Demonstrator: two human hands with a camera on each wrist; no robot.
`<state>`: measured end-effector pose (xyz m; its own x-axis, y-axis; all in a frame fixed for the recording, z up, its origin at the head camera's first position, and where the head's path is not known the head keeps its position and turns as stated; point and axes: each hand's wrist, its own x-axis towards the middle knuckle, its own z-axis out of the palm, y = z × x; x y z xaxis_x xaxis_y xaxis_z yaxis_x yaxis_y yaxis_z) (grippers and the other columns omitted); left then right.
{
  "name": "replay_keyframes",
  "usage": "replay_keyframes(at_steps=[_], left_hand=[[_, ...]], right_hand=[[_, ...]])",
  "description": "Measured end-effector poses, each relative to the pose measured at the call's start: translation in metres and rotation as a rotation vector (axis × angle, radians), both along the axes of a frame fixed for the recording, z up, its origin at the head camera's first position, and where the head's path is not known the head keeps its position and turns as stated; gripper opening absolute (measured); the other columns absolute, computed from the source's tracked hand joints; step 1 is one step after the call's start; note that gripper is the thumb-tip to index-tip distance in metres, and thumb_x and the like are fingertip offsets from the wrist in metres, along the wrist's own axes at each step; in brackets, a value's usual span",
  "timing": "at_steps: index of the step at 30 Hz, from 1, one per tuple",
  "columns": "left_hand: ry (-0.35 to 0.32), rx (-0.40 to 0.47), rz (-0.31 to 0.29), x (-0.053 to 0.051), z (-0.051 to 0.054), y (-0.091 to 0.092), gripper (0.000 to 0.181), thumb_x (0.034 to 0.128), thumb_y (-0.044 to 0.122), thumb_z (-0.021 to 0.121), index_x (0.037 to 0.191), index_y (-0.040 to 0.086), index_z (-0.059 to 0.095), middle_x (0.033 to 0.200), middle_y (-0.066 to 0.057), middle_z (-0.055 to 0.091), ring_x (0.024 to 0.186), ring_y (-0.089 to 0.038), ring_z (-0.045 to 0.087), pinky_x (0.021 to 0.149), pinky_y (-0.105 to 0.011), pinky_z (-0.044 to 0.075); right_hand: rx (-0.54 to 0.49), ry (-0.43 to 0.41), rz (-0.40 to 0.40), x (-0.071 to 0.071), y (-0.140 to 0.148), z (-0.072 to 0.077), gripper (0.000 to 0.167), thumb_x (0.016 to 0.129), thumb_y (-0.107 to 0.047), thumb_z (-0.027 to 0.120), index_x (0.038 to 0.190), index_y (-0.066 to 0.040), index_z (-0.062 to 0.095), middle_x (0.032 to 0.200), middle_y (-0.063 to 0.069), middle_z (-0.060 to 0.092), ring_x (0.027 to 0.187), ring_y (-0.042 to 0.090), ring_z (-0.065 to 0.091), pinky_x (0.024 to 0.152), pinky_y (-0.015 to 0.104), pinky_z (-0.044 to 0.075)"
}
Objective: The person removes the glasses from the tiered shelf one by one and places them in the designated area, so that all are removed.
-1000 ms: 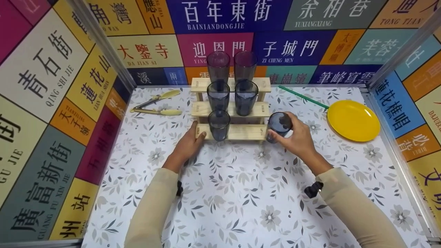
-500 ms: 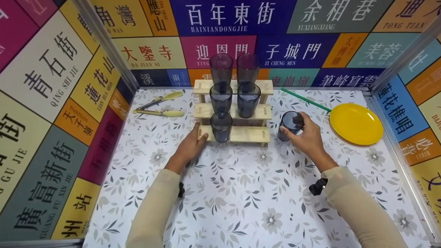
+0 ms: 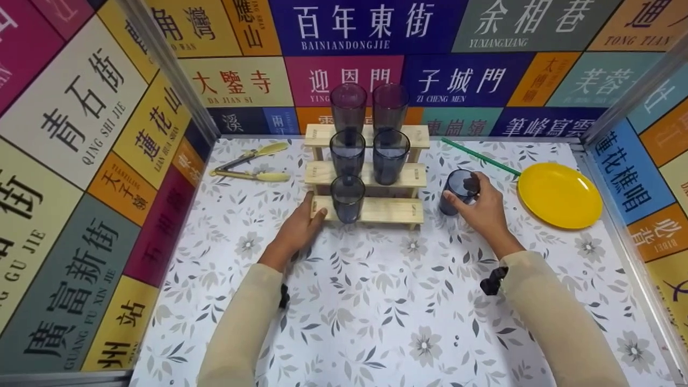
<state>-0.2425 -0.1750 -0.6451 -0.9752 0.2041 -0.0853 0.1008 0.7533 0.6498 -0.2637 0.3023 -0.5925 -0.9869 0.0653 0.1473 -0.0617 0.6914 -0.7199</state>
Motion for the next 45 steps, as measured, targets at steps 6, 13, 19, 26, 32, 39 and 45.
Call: replay_keyframes(at_steps=[6,13,19,26,32,39,45], left_hand=[[0.0,-0.001,0.007,0.0,0.0,0.002,0.086,0.1176,0.06,0.038,0.179,0.007,0.008,0.18,-0.025,0.03,0.165,-0.043,0.037,0.135,-0.055,0.033],[0.017,0.011,0.0,0.0,0.001,0.001,0.085,0.1184,0.056,0.04,0.178,0.005,0.01,0.179,-0.026,0.031,0.164,-0.044,0.038,0.134,-0.056,0.034],[0.027,0.017,0.001,-0.001,0.001,0.002,0.084,0.1185,0.055,0.04,0.178,0.004,0.01,0.179,-0.027,0.031,0.164,-0.044,0.038,0.135,-0.055,0.034],[0.028,0.014,-0.002,-0.003,-0.001,0.002,0.085,0.1185,0.056,0.039,0.178,0.003,0.009,0.18,-0.026,0.028,0.166,-0.043,0.034,0.136,-0.054,0.031],[0.031,0.002,0.005,-0.001,-0.002,0.0,0.084,0.1186,0.056,0.039,0.177,0.002,0.012,0.18,-0.026,0.029,0.166,-0.043,0.035,0.136,-0.053,0.031],[0.038,0.003,-0.001,0.001,-0.003,0.0,0.084,0.1188,0.055,0.039,0.177,0.0,0.013,0.18,-0.026,0.028,0.166,-0.043,0.034,0.137,-0.052,0.03],[0.038,0.022,0.003,0.002,-0.001,0.004,0.084,0.1188,0.054,0.04,0.177,0.001,0.012,0.181,-0.025,0.027,0.166,-0.043,0.034,0.137,-0.053,0.03]], right_hand=[[0.014,0.0,-0.009,-0.005,0.006,-0.005,0.097,0.097,-0.055,0.084,0.164,0.0,0.042,0.162,0.03,0.054,0.15,0.047,0.054,0.124,0.063,0.045],[0.003,0.021,0.0,-0.009,0.009,-0.009,0.097,0.095,-0.055,0.086,0.164,-0.001,0.042,0.16,0.03,0.056,0.148,0.047,0.055,0.124,0.063,0.046],[-0.04,0.031,0.013,-0.011,0.011,-0.012,0.097,0.095,-0.052,0.087,0.164,-0.002,0.043,0.16,0.03,0.056,0.148,0.047,0.056,0.121,0.062,0.049],[-0.049,0.04,0.018,-0.013,0.011,-0.015,0.098,0.096,-0.05,0.087,0.166,0.0,0.04,0.16,0.031,0.055,0.149,0.047,0.056,0.121,0.063,0.049],[-0.04,0.022,0.015,-0.016,0.008,-0.017,0.1,0.096,-0.051,0.087,0.166,0.001,0.039,0.161,0.032,0.053,0.149,0.048,0.056,0.122,0.063,0.048],[-0.044,0.023,0.03,-0.017,0.007,-0.018,0.098,0.096,-0.048,0.088,0.165,0.002,0.039,0.158,0.034,0.056,0.146,0.049,0.058,0.119,0.063,0.051],[-0.049,0.021,0.029,-0.018,0.01,-0.015,0.098,0.095,-0.047,0.088,0.165,0.002,0.039,0.158,0.033,0.056,0.146,0.048,0.058,0.12,0.063,0.05]])
